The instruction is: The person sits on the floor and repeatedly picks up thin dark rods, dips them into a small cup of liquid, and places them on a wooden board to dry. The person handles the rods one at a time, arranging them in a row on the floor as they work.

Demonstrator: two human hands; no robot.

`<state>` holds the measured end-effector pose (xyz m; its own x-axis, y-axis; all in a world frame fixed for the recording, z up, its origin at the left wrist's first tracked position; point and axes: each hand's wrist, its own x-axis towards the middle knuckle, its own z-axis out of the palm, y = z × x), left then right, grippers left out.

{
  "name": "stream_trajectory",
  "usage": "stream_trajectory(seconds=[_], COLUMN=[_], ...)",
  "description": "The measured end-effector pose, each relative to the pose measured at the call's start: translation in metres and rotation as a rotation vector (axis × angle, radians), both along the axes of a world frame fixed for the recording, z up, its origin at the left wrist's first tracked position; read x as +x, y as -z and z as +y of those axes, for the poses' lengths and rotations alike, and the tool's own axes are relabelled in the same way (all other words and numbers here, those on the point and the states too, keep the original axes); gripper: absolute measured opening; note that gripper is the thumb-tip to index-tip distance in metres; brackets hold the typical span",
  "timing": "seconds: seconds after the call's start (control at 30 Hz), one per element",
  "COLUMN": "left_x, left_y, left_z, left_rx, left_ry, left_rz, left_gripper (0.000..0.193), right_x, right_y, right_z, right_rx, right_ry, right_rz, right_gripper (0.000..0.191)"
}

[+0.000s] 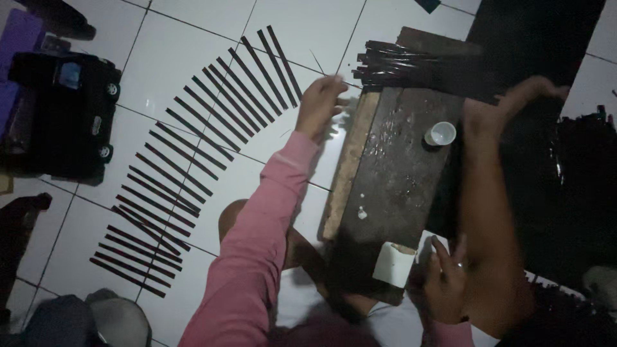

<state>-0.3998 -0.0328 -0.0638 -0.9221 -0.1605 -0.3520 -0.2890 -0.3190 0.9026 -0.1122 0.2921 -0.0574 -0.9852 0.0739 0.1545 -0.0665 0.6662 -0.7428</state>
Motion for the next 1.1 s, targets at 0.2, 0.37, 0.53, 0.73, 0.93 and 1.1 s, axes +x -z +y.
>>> stream_trajectory(seconds=[0.2, 0.37, 0.53, 0.73, 0.93, 1.1], left_x=[-0.017, -0.023, -0.032, -0.040, -0.053, -0.046], left_y=[-0.044, -0.061, -0.069, -0.068, -0.067, -0.092], left_z=[0.027, 0.037, 0.036, 0.031, 0.027, 0.026], left_rx=[-0.940, -1.274, -1.449, -1.470, -1.524, -1.514], left_ry=[-0.068, 0.032, 0.254, 0.313, 0.463, 0.516], left_rz=[0.317, 0.600, 0.554, 0.632, 0.603, 0.623], left_gripper=[0.050, 0.030, 0.019, 0.017, 0.019, 0.017], right_x=[0.002, 0.010, 0.011, 0.013, 0.015, 0.020], right_y=[0.004, 0.009, 0.010, 0.011, 0.011, 0.010], right_z=[0.005, 0.014, 0.017, 0.014, 0.016, 0.018], right_rx=[0.001, 0.040, 0.007, -0.006, -0.017, 0.028], right_ry=[0.019, 0.008, 0.010, 0.024, -0.007, -0.008], right_rz=[0.011, 0.034, 0.022, 0.089, 0.087, 0.119], right_gripper=[0.031, 0.032, 0.031, 0.029, 0.030, 0.031])
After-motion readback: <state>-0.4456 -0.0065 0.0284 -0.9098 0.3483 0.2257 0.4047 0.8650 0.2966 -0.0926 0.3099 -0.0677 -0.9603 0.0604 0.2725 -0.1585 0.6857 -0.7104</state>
